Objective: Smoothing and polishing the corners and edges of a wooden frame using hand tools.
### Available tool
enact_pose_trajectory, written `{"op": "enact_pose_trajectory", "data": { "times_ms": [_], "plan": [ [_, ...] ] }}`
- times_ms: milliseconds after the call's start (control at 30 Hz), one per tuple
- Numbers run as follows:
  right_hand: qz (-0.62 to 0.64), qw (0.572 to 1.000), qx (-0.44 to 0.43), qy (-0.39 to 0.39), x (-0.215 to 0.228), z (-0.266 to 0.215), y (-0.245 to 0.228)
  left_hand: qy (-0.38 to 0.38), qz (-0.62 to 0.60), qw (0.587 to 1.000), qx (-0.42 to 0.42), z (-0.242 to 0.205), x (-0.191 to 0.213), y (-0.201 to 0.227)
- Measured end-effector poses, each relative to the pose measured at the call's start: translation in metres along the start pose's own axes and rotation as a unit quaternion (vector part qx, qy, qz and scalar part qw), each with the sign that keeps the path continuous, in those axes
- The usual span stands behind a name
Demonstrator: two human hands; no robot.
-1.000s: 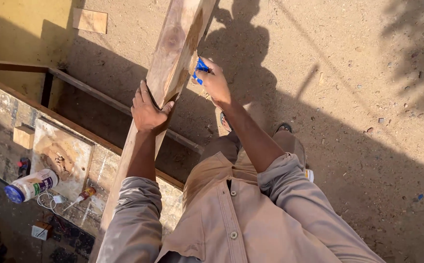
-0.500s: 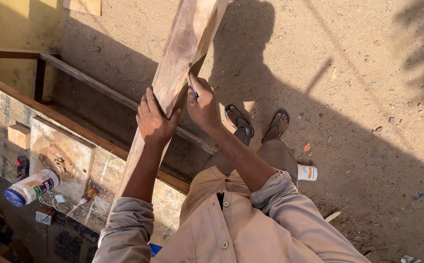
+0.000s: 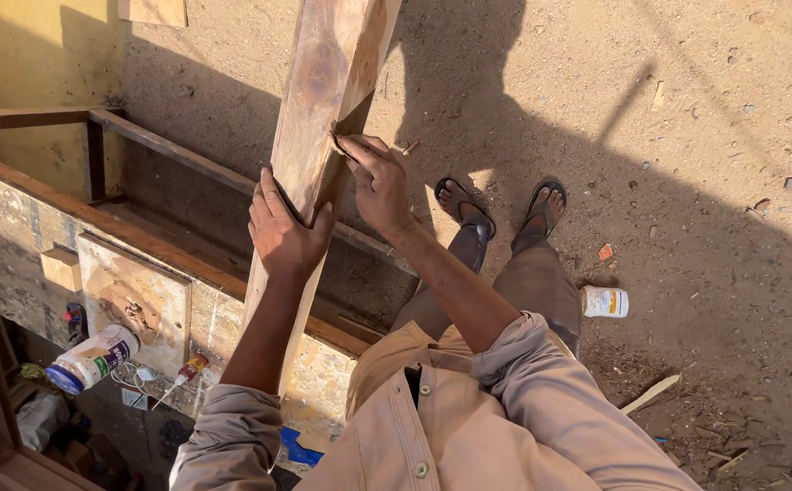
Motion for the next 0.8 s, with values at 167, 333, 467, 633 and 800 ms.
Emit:
{"op": "enact_pose_trajectory", "data": {
  "times_ms": [167, 333, 467, 633, 800],
  "plan": [
    [0.016, 0.999, 0.046, -0.004, 0.004, 0.018, 0.031, 0.012, -0.008, 1.000, 0.001, 0.001, 0.002, 0.000],
    [0.051, 0.995, 0.009, -0.083, 0.004, -0.003, -0.006, -0.008, -0.026, 0.999, 0.018, 0.003, -0.002, -0.005],
    [-0.016, 0.992, 0.046, -0.113, 0.028, 0.009, -0.015, 0.006, -0.018, 1.000, 0.023, 0.003, -0.001, -0.010],
    [-0.222, 0.948, 0.179, -0.138, 0.052, 0.056, -0.064, -0.031, -0.016, 0.998, 0.050, 0.004, -0.003, -0.019],
    [-0.434, 0.833, 0.277, -0.202, 0.012, 0.037, -0.083, -0.034, -0.076, 0.995, 0.050, 0.001, -0.002, -0.026]
  ]
}}
Point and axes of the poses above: each hand's wrist, its own z-axis towards the middle knuckle, its own x-axis out of the back of the hand, y = z × x, the point moved 6 cm from there along z, towards the middle knuckle, and after that the axes turned 8 degrees about -y, right-handed, at the moved point
